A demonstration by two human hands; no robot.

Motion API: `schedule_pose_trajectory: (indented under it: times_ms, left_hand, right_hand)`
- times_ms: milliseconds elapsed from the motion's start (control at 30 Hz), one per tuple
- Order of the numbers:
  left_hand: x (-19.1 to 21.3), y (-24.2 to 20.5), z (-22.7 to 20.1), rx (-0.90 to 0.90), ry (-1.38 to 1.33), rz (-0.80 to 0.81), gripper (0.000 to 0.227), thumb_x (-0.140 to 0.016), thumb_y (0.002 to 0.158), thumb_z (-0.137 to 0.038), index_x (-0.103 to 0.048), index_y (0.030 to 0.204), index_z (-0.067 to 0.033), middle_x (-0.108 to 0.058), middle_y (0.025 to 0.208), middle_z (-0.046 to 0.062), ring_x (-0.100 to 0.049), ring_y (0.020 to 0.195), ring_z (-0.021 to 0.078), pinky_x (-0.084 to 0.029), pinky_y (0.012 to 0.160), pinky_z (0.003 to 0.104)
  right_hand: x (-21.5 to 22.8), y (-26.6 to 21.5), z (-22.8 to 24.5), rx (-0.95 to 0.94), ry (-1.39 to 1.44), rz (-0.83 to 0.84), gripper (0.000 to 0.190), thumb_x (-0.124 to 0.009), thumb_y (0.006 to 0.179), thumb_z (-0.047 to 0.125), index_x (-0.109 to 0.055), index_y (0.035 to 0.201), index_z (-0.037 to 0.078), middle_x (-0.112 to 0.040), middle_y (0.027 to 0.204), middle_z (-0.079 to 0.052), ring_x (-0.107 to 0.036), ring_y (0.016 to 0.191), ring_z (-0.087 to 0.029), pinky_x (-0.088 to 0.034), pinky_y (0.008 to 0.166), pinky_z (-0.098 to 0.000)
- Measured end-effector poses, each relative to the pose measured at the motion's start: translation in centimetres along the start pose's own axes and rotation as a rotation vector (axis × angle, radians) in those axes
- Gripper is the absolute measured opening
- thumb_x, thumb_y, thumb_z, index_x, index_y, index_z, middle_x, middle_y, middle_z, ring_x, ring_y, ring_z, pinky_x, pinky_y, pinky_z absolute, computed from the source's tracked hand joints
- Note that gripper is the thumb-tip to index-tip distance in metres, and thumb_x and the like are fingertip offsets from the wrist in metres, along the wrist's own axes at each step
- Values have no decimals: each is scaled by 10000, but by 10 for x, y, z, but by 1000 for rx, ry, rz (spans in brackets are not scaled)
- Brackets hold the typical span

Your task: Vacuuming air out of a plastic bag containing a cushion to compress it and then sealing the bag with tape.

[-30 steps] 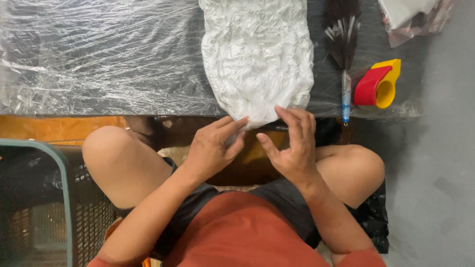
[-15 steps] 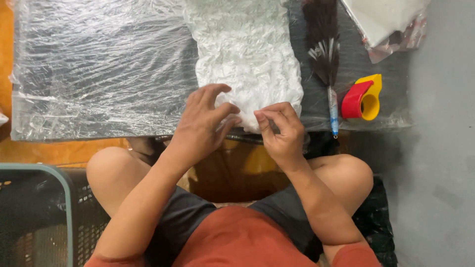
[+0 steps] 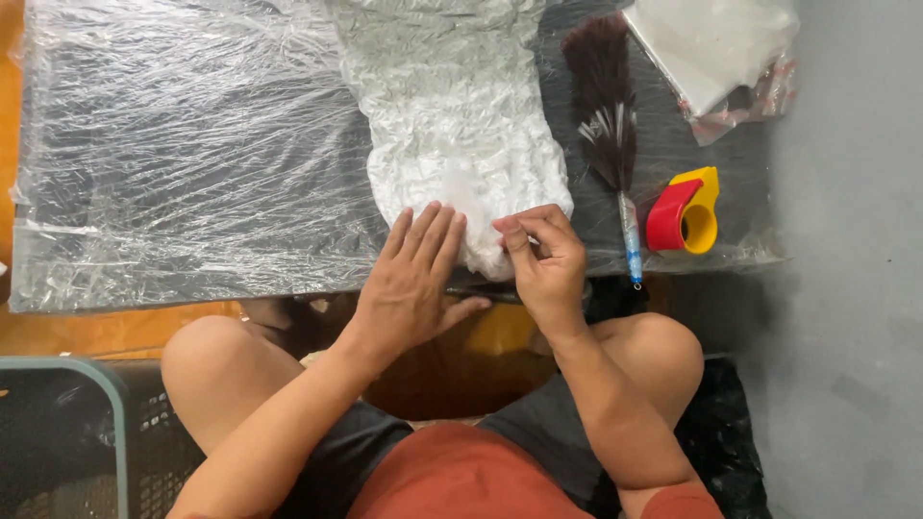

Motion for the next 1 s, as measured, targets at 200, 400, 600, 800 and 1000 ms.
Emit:
schedule_pose_trajectory:
  times_ms: [200,400,600,800,1000]
  left_hand:
    - [-47,-3,27,-76,174,-168,746,-525,983,-589,-549,1385,40,-619,1138,199,-613,1105,375,-466,1003,503]
    - [-40,17,43,-195,95,-84,508,-548,945,-471,-623,1161,-17,-518,826,74,-570,818,285,-504,770,382]
    - [-45,22,63,-138,-13,17,403,-731,817,-401,-633,961,-38,-533,744,71,-570,761,266,-502,713,350]
    - [-67,22,86,26,-169,203,611,-830,695,-618,-650,860,-58,-581,711,70,-629,792,263,-544,702,341]
    - [-70,25,103,291,-310,448,651,-807,718,-635,-686,896,-20,-691,792,162,-677,882,351,-570,742,481]
  right_hand:
    - [-3,3,0,3,-35,25,229,-665,1041,154,-771,929,-15,-638,862,-93,-709,778,-152,-623,631,-289]
    - [-7,7,22,141,-168,46,180,-676,1016,91,-695,1127,-50,-597,1061,-153,-696,906,-240,-628,753,-343]
    - [-21,-9,43,716,-644,219,464,-609,1006,100,-537,1458,21,-517,1409,-169,-549,1328,-368,-466,1120,-554]
    - [-37,-1,-23,995,-1042,407,712,-641,964,434,-447,1549,78,-398,1612,-148,-431,1466,-342,-354,1205,-587]
    - [-43,32,-28,967,-940,499,813,-761,870,485,-493,1524,82,-506,1526,-163,-504,1409,-373,-418,1166,-524]
Point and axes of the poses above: each hand's wrist, its own y-axis towards the middle knuckle, its own x-axis out of the back of the hand, z = x × y, the point moved 5 cm from there along y, towards the middle knuckle
